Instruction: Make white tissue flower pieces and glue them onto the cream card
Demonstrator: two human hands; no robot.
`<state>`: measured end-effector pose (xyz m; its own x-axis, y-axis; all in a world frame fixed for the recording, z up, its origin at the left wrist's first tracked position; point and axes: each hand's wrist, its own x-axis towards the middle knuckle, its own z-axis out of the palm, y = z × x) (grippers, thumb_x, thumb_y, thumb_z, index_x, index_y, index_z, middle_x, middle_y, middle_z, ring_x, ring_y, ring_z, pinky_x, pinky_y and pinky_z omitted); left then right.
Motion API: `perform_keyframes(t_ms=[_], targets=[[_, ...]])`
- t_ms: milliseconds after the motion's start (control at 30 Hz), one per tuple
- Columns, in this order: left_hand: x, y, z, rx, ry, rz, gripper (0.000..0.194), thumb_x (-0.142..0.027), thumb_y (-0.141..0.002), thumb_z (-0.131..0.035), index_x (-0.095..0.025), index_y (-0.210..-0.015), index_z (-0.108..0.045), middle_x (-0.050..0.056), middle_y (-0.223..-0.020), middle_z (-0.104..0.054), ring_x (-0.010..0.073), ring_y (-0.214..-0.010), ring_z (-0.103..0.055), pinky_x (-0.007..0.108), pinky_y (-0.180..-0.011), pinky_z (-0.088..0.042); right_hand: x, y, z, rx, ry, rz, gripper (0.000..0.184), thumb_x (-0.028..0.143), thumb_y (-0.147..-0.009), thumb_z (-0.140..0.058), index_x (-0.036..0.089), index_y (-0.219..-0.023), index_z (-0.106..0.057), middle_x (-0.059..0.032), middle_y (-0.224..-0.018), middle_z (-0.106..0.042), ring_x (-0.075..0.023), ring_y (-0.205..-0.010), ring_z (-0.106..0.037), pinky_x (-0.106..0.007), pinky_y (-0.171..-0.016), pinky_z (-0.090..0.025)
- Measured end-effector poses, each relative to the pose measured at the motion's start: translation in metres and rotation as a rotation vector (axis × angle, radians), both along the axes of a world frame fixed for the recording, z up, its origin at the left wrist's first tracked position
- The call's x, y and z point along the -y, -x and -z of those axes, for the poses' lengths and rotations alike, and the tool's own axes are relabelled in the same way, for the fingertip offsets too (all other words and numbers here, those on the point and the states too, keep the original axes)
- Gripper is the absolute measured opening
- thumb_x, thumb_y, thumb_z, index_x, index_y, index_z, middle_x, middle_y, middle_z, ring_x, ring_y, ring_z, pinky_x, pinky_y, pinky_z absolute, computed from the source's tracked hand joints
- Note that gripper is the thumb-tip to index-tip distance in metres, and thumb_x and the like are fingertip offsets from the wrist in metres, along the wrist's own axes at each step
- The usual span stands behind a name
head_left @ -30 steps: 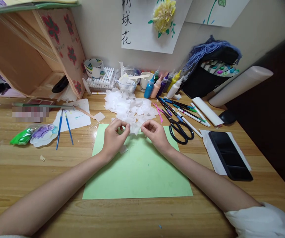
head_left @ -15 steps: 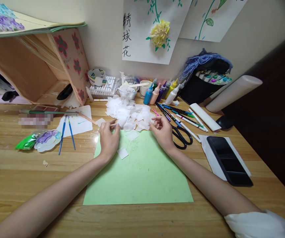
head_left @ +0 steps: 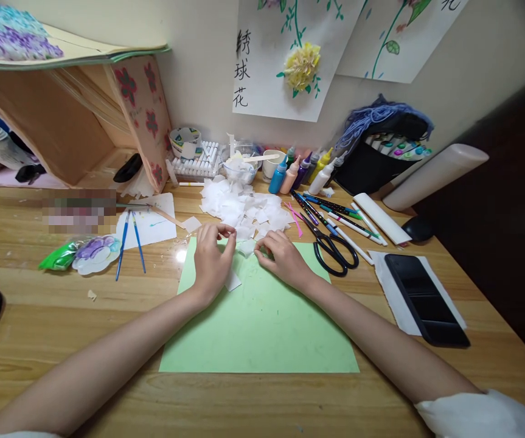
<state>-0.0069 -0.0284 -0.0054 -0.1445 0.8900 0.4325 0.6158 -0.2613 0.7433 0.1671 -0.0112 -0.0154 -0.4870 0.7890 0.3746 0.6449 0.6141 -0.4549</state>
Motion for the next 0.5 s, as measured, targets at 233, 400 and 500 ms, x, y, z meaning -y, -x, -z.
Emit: perform_keyframes(t_ms=[233,400,500], targets=[[0.01,-0.005,-0.009,-0.033,0.103,0.075,0.018,-0.032,-0.087,-0.049,-0.019,-0.075,-0.053,0.0,-0.073,-0.054,0.015,-0.074,-0.049,0.028,-0.069,-0.037,0.002,-0.005,-0.004,-0.255,0.047,0.056,0.005,0.016,-0.082,-0.055,0.019,-0.078,-0.056,0.0002,-0.068,-0.045,-0.0158,-0.068,-0.046,-0.029,-0.064,-0.037],[0.013,-0.005,-0.009,-0.098,0.136,0.206,0.021,-0.03,-0.085,-0.049,-0.019,-0.068,-0.05,-0.001,-0.068,-0.053,0.0145,-0.07,-0.048,0.027,-0.066,-0.036,0.002,-0.006,-0.003,-0.288,0.038,0.08,0.004,0.016,-0.081,-0.056,0.019,-0.079,-0.056,0.0003,-0.069,-0.045,-0.0156,-0.069,-0.046,-0.029,-0.064,-0.037],[0.013,-0.006,-0.009,-0.102,0.129,0.218,0.019,-0.029,-0.084,-0.05,-0.019,-0.068,-0.05,-0.001,-0.068,-0.053,0.0143,-0.07,-0.047,0.027,-0.065,-0.036,0.002,-0.005,-0.003,-0.271,0.033,0.075,0.004,0.016,-0.082,-0.056,0.019,-0.079,-0.056,0.0002,-0.069,-0.045,-0.0159,-0.069,-0.046,-0.029,-0.065,-0.037]])
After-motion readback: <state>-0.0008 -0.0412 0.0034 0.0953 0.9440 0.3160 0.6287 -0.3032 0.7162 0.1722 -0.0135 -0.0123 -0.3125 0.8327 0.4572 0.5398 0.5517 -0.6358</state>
